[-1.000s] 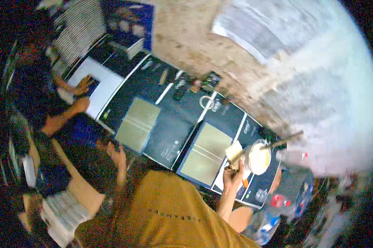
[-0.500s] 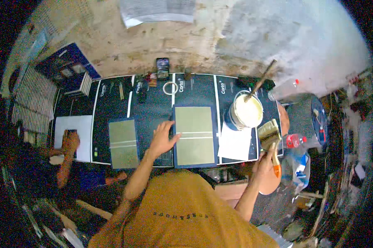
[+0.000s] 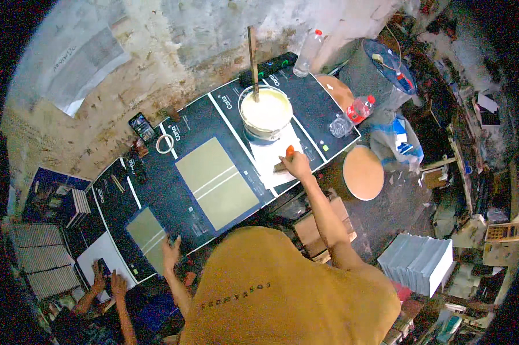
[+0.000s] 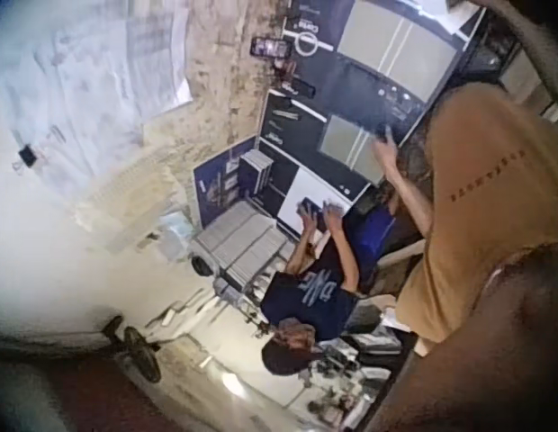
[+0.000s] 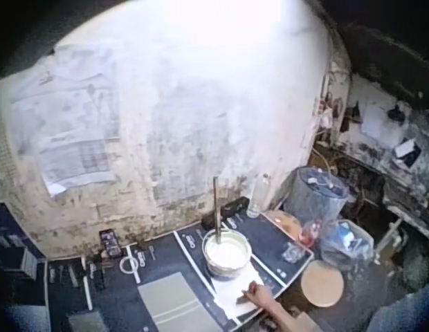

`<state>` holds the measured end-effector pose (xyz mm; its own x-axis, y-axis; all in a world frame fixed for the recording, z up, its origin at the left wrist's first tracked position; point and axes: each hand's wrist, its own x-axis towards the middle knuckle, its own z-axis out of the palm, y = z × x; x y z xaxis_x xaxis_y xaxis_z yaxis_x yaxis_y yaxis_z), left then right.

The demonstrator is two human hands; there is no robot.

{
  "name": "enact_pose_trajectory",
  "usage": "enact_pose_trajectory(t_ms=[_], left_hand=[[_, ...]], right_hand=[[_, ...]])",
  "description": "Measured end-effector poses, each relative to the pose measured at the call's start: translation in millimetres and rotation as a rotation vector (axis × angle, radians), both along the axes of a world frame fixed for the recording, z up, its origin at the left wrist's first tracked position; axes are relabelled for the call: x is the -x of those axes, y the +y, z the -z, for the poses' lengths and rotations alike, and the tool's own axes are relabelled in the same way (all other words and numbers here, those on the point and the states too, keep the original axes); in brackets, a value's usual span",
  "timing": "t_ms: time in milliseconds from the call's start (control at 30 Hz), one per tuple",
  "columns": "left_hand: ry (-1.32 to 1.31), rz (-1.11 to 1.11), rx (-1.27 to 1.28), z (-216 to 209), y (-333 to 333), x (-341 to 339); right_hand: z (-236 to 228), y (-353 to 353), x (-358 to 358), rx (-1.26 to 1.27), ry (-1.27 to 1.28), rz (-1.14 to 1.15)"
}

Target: The person applies glue to rectangular cards using a brush, dipping the brush into a bucket of white substance and spreading it across the surface of each card before stacking them.

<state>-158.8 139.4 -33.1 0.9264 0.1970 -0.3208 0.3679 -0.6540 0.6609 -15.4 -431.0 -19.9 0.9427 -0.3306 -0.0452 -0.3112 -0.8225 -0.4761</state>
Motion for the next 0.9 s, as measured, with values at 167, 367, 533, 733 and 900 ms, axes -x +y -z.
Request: enact_pose_trajectory(t_ms=[167,367,533,733,900], left_hand=[[-0.080,-0.016,-0.056,-91,-57,-50],[-0.221,0.141,0.183,-91,-132,-61],[-0.315,0.119,0.013,-72,-162,-36],[-0.428,0.090,-0.303,-49,-196,-68],[-0.279,0.120,-0.427,-31,-233,-77]], right_hand=[[27,8,-33,-0.031,-0.007,-0.018],[24,8,-35,-0.193,-0.089,-0.088],[-6,23,24,0.060,-0.371,0.085],[-29,130,39,-0.428,-0.412,-0.342],[-17,206,36,-0.600,-0.331,-0.601]])
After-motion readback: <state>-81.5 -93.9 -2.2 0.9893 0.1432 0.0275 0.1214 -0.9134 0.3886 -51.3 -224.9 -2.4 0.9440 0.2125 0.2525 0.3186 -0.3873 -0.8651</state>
